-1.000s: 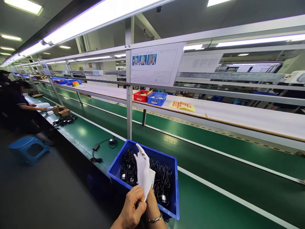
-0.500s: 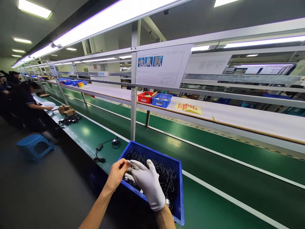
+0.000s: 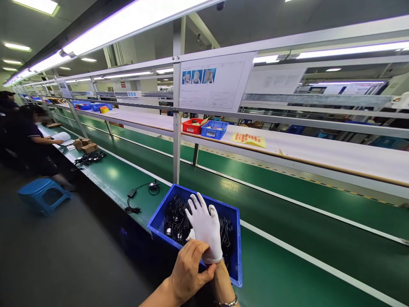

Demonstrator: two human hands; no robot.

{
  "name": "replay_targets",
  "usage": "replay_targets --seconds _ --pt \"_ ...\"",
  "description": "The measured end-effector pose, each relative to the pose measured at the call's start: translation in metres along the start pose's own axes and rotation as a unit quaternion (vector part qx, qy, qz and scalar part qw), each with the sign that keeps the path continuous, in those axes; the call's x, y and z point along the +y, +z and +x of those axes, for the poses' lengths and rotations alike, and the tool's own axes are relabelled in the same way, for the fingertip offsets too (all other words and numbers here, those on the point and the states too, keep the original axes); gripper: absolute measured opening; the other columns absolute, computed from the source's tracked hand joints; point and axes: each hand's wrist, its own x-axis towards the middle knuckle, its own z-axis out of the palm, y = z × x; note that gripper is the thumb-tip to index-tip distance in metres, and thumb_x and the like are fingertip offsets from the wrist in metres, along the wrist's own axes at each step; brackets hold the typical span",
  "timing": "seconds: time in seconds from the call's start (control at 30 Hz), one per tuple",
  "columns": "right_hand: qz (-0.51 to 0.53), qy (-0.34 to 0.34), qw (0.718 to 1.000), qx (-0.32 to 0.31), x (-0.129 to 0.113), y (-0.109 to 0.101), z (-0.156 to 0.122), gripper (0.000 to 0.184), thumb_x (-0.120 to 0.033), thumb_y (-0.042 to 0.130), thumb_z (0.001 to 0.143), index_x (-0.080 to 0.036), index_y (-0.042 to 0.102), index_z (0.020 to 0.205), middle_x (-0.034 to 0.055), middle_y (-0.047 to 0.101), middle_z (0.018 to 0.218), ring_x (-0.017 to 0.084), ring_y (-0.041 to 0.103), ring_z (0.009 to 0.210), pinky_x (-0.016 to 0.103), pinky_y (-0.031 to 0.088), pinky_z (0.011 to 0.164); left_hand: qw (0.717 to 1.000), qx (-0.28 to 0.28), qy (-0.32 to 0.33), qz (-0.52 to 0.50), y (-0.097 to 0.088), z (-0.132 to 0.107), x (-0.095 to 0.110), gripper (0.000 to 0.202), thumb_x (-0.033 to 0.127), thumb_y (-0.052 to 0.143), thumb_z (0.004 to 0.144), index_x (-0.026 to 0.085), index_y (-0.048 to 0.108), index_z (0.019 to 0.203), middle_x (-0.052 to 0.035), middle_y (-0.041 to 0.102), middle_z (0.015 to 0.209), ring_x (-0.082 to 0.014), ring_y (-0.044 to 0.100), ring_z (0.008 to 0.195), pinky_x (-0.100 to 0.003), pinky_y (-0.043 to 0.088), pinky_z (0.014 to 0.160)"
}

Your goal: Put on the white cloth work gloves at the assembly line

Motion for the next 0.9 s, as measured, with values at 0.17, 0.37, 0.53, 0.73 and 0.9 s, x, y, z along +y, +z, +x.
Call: replay_targets --seconds 0.17,0.37,0.53,0.73,0.9 --pt "-0.039 -0.021 0.998 0.034 -0.003 -0.025 -0.006 0.056 -0.066 0.034 0.093 -0.04 0.058 0.137 0.0004 0.046 0.162 0.025 0.046 0.146 0.059 0.042 0.114 0.996 -0.089 0.021 0.016 0.01 -0.002 -0.004 0.023 0.015 0.044 0.101 0.016 0.066 0.106 -0.0125 0.076 0.09 -0.0242 0.069 0.079 -0.035 0.056 0.073" --pt "-0.133 -0.093 0.982 0.094 -0.009 -0.057 -0.001 0.052 -0.063 0.036 0.094 -0.036 0.064 0.129 0.0063 0.058 0.148 0.029 0.056 0.133 0.059 0.048 0.106 0.986 -0.104 -0.099 -0.08 0.033 0.001 0.011 0.013 0.017 0.051 0.091 0.022 0.054 0.079 -0.0052 0.065 0.072 -0.0192 0.06 0.065 -0.031 0.041 0.059" --pt "-0.212 -0.161 0.95 0.162 -0.024 -0.087 0.0 0.057 -0.064 0.025 0.098 -0.037 0.06 0.133 0.0049 0.051 0.153 0.027 0.05 0.138 0.057 0.049 0.106 0.933 -0.136 -0.208 -0.26 0.053 0.008 0.026 0.02 0.028 0.051 0.082 0.024 0.035 0.071 0.0016 0.042 0.065 -0.0164 0.04 0.062 -0.034 0.025 0.061" --pt "-0.406 -0.09 0.892 0.175 -0.004 -0.115 0.003 0.041 -0.044 0.063 0.098 -0.021 0.061 0.132 0.011 0.059 0.141 0.028 0.061 0.122 0.052 0.052 0.103 0.888 -0.159 -0.303 -0.307 0.077 -0.003 0.001 0.028 0.04 0.049 0.085 0.024 0.035 0.067 0.0033 0.039 0.064 -0.0147 0.038 0.062 -0.033 0.029 0.062" --pt "-0.602 0.04 0.789 0.117 0.023 -0.137 0.021 0.029 -0.038 0.063 0.099 -0.021 0.066 0.122 0.0084 0.066 0.128 0.023 0.066 0.109 0.045 0.057 0.095 0.834 -0.141 -0.423 -0.325 0.093 -0.025 -0.049 0.04 0.062 0.039 0.087 0.023 0.045 0.079 0.001 0.051 0.07 -0.0154 0.051 0.063 -0.03 0.044 0.06"
